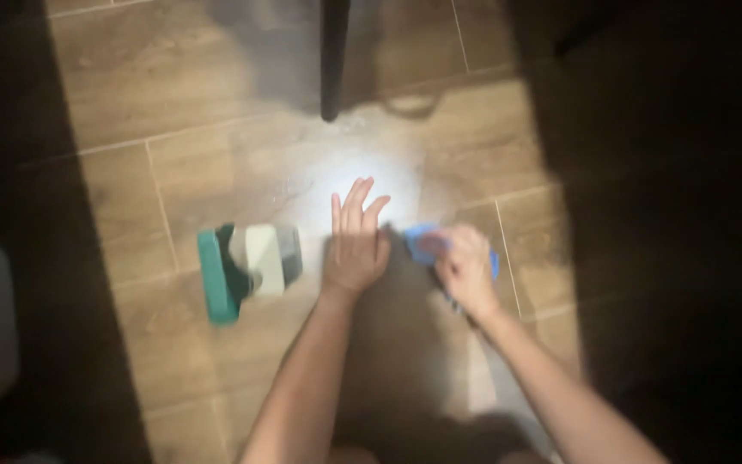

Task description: Wiping the floor using a spray cleaner and a cloth while kneeling.

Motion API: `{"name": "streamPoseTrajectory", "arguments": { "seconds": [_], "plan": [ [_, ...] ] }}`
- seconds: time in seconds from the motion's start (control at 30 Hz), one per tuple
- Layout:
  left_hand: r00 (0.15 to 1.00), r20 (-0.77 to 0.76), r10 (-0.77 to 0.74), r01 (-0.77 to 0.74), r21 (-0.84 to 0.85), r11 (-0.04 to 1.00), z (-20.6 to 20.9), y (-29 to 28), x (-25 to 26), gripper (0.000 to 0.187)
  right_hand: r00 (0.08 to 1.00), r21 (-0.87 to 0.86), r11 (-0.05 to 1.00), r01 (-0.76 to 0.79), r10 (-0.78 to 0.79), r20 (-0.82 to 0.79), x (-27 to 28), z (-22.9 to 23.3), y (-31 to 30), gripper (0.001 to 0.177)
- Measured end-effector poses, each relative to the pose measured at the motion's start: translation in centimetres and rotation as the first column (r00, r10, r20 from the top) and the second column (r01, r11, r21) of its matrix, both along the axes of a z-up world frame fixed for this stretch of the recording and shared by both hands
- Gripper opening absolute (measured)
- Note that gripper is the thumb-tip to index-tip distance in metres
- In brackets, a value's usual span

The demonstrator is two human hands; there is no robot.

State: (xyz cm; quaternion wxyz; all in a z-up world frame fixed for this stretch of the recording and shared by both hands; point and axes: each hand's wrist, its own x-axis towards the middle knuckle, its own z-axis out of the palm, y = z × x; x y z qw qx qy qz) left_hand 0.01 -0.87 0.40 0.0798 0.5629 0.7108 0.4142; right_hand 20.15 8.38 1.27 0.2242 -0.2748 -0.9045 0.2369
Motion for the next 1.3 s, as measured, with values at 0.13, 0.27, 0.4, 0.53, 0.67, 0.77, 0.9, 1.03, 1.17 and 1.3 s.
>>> {"name": "streamPoseTrajectory", "arguments": {
  "seconds": [0.13,0.27,0.4,0.53,0.67,0.77,0.9,1.03,1.17,1.3],
  "plan": [
    [0.999,0.049,-0.019,0.021,-0.035,0.999,1.9,-4.7,2.1,0.050,1.000,-0.017,1.000,0.025,-0.026,-0.018,4.6,2.3,-6.2,0.033],
    [0.998,0.032,-0.053,0.056,-0.086,0.995,1.7,-16.2,3.2,0.042,0.919,-0.566,0.764,0.311,-0.394,-0.028,7.9,4.6,-7.6,0.029],
    [0.986,-0.011,0.164,-0.162,-0.235,0.958,3.7,-25.5,1.2,0.027,0.625,-0.647,0.528,0.550,-0.774,-0.101,15.8,4.2,-2.8,0.025],
    [0.953,-0.087,0.289,-0.302,-0.299,0.905,4.3,-28.7,0.7,0.025,0.652,-0.170,0.656,0.735,-0.753,-0.087,24.9,-3.7,1.0,0.030],
    [0.902,-0.160,0.402,-0.432,-0.331,0.839,4.7,-30.0,0.7,0.027,0.670,0.338,0.641,0.689,-0.741,0.037,22.2,-5.3,-0.9,0.040],
    [0.886,-0.150,0.438,-0.463,-0.326,0.824,4.5,-30.3,1.3,0.027,0.693,0.227,0.689,0.688,-0.717,0.074,18.6,-4.6,-3.3,0.044],
    [0.874,-0.149,0.463,-0.485,-0.333,0.808,3.9,-30.3,1.9,0.026,0.758,0.050,0.760,0.648,-0.649,0.063,10.2,-3.9,-8.6,0.050],
    [0.871,-0.118,0.477,-0.489,-0.304,0.817,4.7,-28.1,2.0,0.027,0.850,0.101,0.846,0.524,-0.527,0.005,3.8,-2.7,-12.1,0.047],
    [0.835,-0.072,0.545,-0.541,-0.278,0.793,6.0,-25.7,2.3,0.030,0.952,-0.077,0.956,0.283,-0.289,-0.099,1.9,-0.8,-12.7,0.048],
    [0.804,-0.018,0.594,-0.585,-0.201,0.786,6.9,-23.0,0.0,0.041,0.880,-0.493,0.803,0.335,-0.454,-0.140,3.4,1.6,-10.7,0.040]
  ]
}}
